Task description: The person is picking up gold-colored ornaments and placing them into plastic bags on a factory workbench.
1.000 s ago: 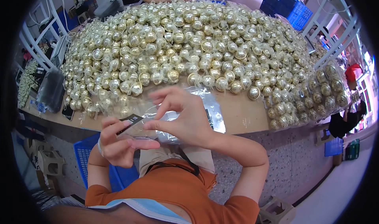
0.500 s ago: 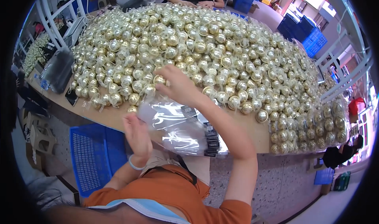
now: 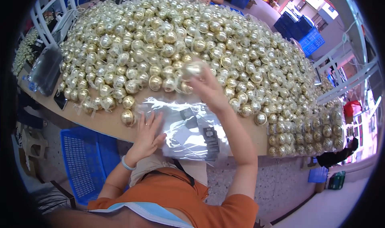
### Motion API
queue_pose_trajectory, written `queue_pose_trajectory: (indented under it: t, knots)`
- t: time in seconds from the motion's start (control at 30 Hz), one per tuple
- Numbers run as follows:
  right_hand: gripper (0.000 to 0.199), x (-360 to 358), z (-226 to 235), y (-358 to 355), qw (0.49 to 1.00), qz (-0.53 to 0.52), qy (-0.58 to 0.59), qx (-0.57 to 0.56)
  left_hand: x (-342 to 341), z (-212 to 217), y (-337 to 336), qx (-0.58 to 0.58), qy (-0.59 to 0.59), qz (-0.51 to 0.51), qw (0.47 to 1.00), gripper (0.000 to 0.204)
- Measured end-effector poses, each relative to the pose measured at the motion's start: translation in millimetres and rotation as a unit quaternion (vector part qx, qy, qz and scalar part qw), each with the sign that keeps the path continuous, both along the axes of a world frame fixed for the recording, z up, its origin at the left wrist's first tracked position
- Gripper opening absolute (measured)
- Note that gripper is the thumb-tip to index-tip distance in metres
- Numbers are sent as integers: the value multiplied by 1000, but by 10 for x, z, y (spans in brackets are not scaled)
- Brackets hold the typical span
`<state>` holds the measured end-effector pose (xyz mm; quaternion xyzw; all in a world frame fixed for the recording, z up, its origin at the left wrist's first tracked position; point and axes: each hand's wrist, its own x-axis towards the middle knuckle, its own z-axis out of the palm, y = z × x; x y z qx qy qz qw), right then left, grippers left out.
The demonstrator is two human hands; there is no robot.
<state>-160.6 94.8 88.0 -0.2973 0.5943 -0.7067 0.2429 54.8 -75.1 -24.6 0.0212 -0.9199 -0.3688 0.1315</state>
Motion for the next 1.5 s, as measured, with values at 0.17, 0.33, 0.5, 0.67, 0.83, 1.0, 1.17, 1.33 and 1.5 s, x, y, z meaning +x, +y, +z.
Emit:
queue_pose_trajectory:
  t: [0.17,0.33,0.5,0.67,0.83,1.0,1.17,1.33,1.5]
  knots:
    - [66,52,-25,947,994,-94,7,-58,-82,-9,409,-121,-46,-54,990,77]
    - [61,-198,-348,562,998,-64,5,-16,-149,-37,560,-193,-59,26,979,80]
    - [66,-103,-12,574,997,42,-9,58,-359,616,323,-114,80,-266,954,109]
    - [77,401,161,1151,995,-77,-50,-37,-794,597,592,-228,65,-411,880,92]
    - [68,1146,-284,2021,845,-428,213,239,-284,495,561,-116,83,-282,949,73]
    - [66,1287,-617,2197,880,-354,183,257,189,341,680,-96,103,-188,972,60]
    - [65,1241,-438,2147,937,-317,-126,-74,411,574,500,-50,177,-125,975,60]
    - [66,1264,-353,2038,942,-289,-127,-116,173,484,479,-81,189,-7,979,59]
    - [64,1299,-309,1976,930,-350,-107,-38,49,183,688,-157,100,-83,979,61]
